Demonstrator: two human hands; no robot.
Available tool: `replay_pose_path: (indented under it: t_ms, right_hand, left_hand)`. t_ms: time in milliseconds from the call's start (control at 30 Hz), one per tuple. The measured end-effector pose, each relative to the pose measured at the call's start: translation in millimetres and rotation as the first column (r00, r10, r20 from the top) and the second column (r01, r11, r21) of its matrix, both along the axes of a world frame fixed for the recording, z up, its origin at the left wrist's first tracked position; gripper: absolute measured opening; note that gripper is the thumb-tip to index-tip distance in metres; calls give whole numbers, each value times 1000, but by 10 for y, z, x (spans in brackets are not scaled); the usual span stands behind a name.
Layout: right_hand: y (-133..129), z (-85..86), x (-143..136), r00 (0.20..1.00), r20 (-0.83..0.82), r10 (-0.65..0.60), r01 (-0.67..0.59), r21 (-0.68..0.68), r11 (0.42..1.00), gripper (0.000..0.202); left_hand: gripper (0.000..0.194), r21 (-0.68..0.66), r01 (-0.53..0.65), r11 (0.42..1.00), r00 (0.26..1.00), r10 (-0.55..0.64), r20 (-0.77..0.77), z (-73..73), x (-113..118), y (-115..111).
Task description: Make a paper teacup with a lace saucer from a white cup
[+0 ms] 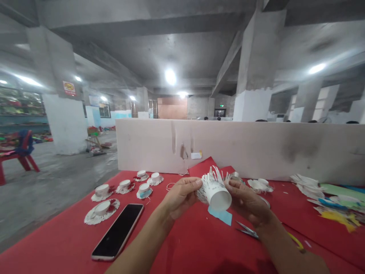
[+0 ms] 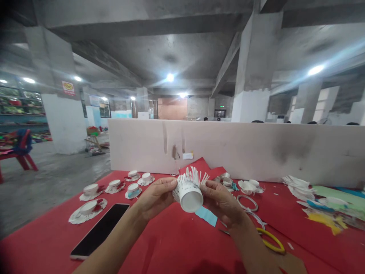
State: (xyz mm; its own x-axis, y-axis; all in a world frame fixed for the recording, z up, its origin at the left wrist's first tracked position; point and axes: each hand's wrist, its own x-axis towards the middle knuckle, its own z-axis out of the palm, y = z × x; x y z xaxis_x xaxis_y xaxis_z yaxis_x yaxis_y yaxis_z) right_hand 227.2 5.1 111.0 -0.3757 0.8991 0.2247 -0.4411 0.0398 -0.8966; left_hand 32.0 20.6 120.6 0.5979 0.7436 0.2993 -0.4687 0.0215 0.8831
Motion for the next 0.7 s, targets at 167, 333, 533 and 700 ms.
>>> replay_pose_path:
  t_ms: [167,333,533,700]
  right_hand:
    - [0,10,18,999,34,-18,17,25,1000,21]
    - [7,13,22,996,67,-53,50,44,998,23]
    - [-27,7,-27,993,114,-24,14,91,996,24]
    - [-93,63,-45,990,134,-41,28,103,994,28]
  left_hand:
    - [22,-17,-34,999,999,34,-10,20,4,-18]
    - [23,-24,-88,996,996,88,-17,30,0,-13]
    - [24,19,-157,987,987,157,-17,-24,18,6]
    - [21,9,-108,994,994,108,-28,-16,1,8]
